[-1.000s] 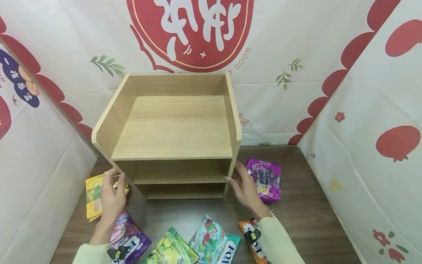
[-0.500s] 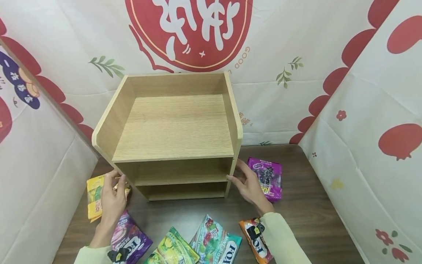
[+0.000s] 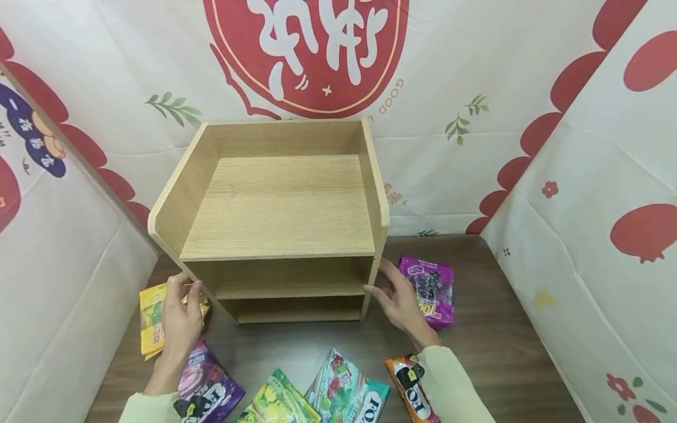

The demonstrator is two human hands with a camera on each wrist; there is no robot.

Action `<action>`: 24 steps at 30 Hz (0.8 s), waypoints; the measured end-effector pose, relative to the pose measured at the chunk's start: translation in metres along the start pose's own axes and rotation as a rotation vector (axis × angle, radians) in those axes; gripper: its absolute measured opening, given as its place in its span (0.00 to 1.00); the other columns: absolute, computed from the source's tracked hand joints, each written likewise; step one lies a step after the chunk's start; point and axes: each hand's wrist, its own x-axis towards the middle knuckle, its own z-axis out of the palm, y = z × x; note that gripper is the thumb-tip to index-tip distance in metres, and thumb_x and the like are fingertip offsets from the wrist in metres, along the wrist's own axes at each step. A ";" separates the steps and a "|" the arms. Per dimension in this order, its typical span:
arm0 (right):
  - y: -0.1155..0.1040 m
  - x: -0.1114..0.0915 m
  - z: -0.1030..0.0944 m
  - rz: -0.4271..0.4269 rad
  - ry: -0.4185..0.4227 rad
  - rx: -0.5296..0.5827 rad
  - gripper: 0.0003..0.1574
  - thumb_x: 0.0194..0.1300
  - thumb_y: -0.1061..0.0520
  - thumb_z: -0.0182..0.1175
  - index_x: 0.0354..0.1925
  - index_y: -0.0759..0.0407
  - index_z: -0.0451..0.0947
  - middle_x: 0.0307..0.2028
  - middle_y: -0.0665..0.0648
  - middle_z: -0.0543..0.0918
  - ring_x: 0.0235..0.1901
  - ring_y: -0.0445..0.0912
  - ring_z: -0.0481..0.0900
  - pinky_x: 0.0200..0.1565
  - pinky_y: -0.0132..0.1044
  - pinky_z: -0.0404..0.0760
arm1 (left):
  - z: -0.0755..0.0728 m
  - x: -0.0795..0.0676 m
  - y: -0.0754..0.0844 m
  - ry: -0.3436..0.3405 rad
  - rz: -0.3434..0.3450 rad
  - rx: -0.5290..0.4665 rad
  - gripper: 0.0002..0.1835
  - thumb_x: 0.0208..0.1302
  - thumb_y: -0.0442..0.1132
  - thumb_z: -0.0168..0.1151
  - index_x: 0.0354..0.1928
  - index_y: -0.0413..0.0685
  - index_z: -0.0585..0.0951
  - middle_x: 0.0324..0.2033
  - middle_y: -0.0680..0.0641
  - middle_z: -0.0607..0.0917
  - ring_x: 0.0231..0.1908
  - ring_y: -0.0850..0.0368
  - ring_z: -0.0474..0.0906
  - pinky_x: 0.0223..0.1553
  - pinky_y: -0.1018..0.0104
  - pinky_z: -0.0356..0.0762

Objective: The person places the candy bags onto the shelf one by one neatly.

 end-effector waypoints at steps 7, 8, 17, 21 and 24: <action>-0.002 -0.001 0.004 0.005 0.011 -0.031 0.37 0.59 0.76 0.58 0.66 0.70 0.60 0.59 0.72 0.70 0.58 0.56 0.72 0.49 0.37 0.78 | -0.002 0.001 -0.002 0.012 0.006 0.012 0.05 0.65 0.27 0.56 0.42 0.35 0.74 0.31 0.39 0.80 0.33 0.51 0.75 0.27 0.71 0.64; -0.001 -0.001 0.005 0.016 0.012 -0.029 0.37 0.60 0.76 0.58 0.66 0.70 0.60 0.60 0.71 0.70 0.58 0.58 0.71 0.49 0.37 0.78 | -0.002 0.001 -0.002 0.016 0.009 0.010 0.05 0.65 0.26 0.57 0.42 0.35 0.74 0.31 0.39 0.80 0.33 0.49 0.76 0.27 0.70 0.64; -0.003 -0.002 0.009 0.075 0.039 -0.011 0.36 0.62 0.74 0.57 0.66 0.72 0.60 0.59 0.74 0.70 0.55 0.66 0.72 0.49 0.29 0.77 | -0.004 0.003 -0.004 0.004 0.019 0.007 0.06 0.63 0.27 0.59 0.41 0.36 0.75 0.32 0.39 0.82 0.33 0.45 0.80 0.27 0.68 0.69; -0.007 -0.002 0.010 0.104 0.032 -0.025 0.35 0.64 0.72 0.56 0.68 0.69 0.60 0.61 0.72 0.69 0.57 0.65 0.70 0.51 0.40 0.77 | -0.006 0.005 -0.006 0.001 0.061 0.006 0.08 0.62 0.26 0.60 0.42 0.37 0.75 0.31 0.39 0.82 0.33 0.43 0.81 0.26 0.56 0.73; -0.010 -0.006 0.009 0.137 0.039 -0.038 0.35 0.65 0.70 0.56 0.68 0.67 0.59 0.62 0.70 0.69 0.58 0.64 0.70 0.52 0.48 0.74 | -0.006 0.007 -0.005 -0.023 0.092 -0.011 0.08 0.63 0.26 0.59 0.43 0.36 0.76 0.32 0.39 0.82 0.33 0.43 0.81 0.27 0.52 0.76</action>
